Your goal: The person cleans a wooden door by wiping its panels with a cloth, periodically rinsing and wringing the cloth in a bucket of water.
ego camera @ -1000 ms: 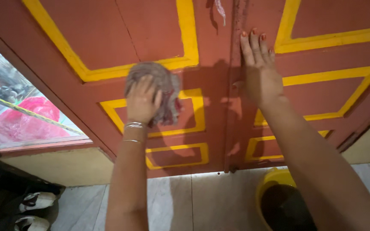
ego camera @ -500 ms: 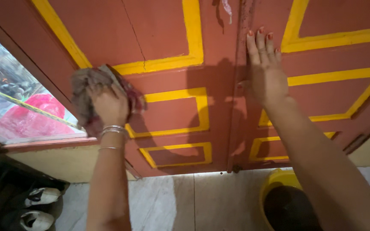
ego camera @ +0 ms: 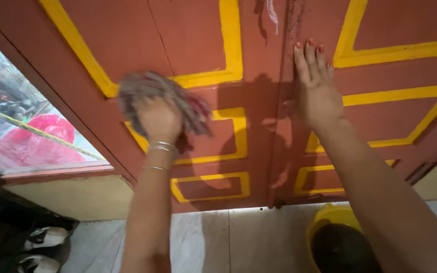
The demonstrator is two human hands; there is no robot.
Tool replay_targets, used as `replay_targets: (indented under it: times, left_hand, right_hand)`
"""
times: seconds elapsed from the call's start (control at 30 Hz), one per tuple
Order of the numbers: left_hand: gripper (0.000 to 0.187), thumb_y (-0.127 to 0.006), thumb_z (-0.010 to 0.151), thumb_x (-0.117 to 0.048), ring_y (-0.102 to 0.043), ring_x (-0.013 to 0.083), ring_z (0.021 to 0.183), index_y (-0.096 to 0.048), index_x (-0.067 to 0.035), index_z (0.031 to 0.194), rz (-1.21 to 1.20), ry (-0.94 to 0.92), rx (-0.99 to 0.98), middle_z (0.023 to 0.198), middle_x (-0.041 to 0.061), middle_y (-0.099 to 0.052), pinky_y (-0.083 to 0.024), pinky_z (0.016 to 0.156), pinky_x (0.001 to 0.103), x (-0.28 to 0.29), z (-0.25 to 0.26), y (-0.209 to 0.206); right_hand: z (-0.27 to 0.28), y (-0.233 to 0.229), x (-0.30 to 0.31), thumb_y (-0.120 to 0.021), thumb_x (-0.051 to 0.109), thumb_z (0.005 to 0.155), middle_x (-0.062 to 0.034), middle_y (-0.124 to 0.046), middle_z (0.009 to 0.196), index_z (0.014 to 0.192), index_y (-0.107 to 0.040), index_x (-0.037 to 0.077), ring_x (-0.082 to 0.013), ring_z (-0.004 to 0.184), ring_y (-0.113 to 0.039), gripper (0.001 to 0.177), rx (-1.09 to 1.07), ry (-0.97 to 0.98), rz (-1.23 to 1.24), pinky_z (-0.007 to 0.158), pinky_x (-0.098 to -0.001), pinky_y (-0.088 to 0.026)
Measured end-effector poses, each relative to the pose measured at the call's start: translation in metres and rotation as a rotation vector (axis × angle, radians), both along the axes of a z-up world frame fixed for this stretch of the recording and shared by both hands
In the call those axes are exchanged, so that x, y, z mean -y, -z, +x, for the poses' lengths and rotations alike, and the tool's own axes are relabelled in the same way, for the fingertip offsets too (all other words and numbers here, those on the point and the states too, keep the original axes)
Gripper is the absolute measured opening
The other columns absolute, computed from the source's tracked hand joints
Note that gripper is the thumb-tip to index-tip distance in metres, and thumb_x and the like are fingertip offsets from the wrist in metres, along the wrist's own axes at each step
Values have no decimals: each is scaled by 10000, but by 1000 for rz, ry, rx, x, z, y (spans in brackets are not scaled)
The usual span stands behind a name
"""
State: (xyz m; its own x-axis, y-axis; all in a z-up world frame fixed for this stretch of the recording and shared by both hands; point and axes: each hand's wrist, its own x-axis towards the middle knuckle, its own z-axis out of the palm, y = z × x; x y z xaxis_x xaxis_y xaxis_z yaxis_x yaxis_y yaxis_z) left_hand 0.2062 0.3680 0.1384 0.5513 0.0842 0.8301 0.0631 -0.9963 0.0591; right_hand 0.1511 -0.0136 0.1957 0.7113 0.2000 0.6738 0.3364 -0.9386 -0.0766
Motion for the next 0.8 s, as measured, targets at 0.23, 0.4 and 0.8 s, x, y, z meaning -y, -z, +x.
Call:
replay_targets:
  times: [0.23, 0.4, 0.8]
  left_hand:
    - [836, -632, 897, -254, -295, 602, 1401, -311, 233, 1497, -100, 144, 105, 1524, 444, -338, -168, 1200, 595, -74, 17, -9]
    - [677, -591, 986, -195, -282, 503, 1574, -335, 112, 1532, -320, 86, 86, 1652, 311, -372, -92, 1381, 564, -79, 62, 11]
    - [839, -560, 911, -272, -220, 513, 1504, -211, 181, 1525, -453, 243, 288, 1601, 373, -255, -80, 1292, 545, -6, 23, 11]
  right_hand:
    - [4, 3, 1, -933, 257, 676, -197, -107, 1732, 1671, -75, 111, -425, 1590, -127, 1322, 14, -29, 25, 1263, -572, -230]
    - [5, 3, 2, -945, 261, 669, -196, -90, 1728, 1666, -57, 113, -427, 1591, -114, 1343, 13, -42, 31, 1263, -570, -222]
    - [1, 3, -1, -958, 206, 629, -215, -105, 1727, 1668, -68, 83, -436, 1593, -112, 1373, 25, -43, 41, 1267, -581, -227]
